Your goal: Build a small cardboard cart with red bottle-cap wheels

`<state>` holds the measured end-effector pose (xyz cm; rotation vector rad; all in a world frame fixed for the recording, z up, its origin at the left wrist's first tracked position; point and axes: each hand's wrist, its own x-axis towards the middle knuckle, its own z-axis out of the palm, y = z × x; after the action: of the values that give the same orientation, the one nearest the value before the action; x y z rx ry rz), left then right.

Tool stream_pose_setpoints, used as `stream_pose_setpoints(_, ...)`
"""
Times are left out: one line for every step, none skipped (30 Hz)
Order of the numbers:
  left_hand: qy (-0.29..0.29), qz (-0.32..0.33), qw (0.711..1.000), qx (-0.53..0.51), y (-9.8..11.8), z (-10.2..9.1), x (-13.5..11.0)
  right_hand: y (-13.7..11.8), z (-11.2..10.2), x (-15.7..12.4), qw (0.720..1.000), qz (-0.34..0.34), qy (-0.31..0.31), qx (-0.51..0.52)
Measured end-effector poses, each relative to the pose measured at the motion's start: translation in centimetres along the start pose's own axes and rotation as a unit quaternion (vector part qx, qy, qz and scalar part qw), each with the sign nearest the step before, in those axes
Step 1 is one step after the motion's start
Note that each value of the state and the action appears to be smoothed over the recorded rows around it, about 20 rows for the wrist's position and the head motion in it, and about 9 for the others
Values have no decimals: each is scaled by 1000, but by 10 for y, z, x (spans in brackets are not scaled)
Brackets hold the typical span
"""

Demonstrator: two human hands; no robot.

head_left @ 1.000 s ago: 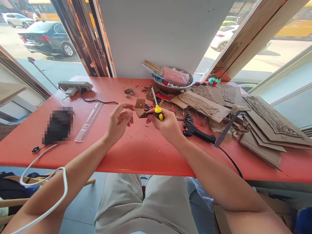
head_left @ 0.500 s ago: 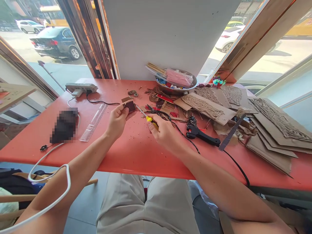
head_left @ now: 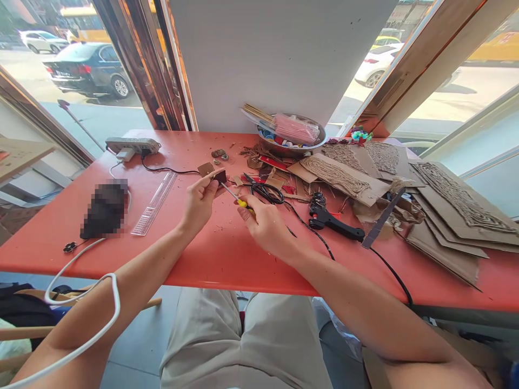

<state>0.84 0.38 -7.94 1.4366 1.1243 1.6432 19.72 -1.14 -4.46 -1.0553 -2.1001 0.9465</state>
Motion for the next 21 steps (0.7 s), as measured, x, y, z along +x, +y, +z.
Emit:
stream_pose_setpoints(5, 3, 1000, 6, 0, 0, -1, -1, 1, 0, 1000, 3, -1, 4)
stream_pose_setpoints(11, 7, 1000, 11, 0, 0, -1, -2, 2, 0, 1000, 3, -1, 11)
stream_pose_setpoints(17, 12, 1000, 15, 1, 0, -2, -2, 2, 0, 1000, 4, -2, 25)
stream_pose_setpoints(23, 18, 999, 19, 1, 1, -2, -2, 3, 1, 999, 7, -5, 49)
stream_pose_setpoints(26, 23, 999, 25, 2, 1, -3, -2, 3, 1, 996, 16, -16, 85)
stream_pose_setpoints(27, 28, 999, 31, 3, 1, -4, -2, 3, 2, 990, 32, -39, 133)
stream_pose_setpoints(28, 32, 998, 39, 3, 1, -4, -1, 3, 3, 978, 55, -70, 187)
stream_pose_setpoints(29, 37, 998, 46, 4, 1, -5, -1, 3, 4, 963, 78, -102, 237)
stream_pose_setpoints(31, 40, 997, 51, 4, 1, -5, -1, 2, 5, 949, 95, -125, 272)
stream_pose_setpoints(33, 43, 997, 53, 5, 2, -6, -1, 2, 5, 945, 100, -132, 282)
stream_pose_setpoints(37, 45, 997, 53, 5, 3, -6, -1, 2, 5, 952, 91, -119, 265)
stream_pose_setpoints(39, 46, 997, 52, 6, 4, -7, -2, 2, 4, 967, 71, -91, 227)
stream_pose_setpoints(38, 46, 997, 49, 6, 5, -8, -2, 3, 4, 982, 46, -58, 177)
stream_pose_setpoints(35, 46, 997, 48, 7, 6, -8, -3, 3, 3, 991, 22, -30, 125)
stream_pose_setpoints(28, 45, 997, 49, 7, 8, -9, -3, 3, 3, 997, 4, -11, 81)
stream_pose_setpoints(19, 45, 997, 53, 8, 10, -11, -3, 4, 3, 999, -8, -1, 50)
stream_pose_setpoints(10, 45, 997, 61, 8, 11, -12, -2, 4, 3, 999, -15, 4, 32)
stream_pose_setpoints(2, 47, 996, 71, 9, 13, -13, -1, 3, 4, 999, -21, 9, 22)
stream_pose_setpoints(-3, 51, 995, 84, 9, 15, -14, 0, 3, 4, 999, -26, 13, 18)
stream_pose_setpoints(-6, 56, 994, 96, 10, 16, -15, 1, 3, 5, 999, -30, 18, 17)
stream_pose_setpoints(-8, 62, 992, 108, 10, 17, -15, 1, 3, 5, 999, -30, 19, 18)
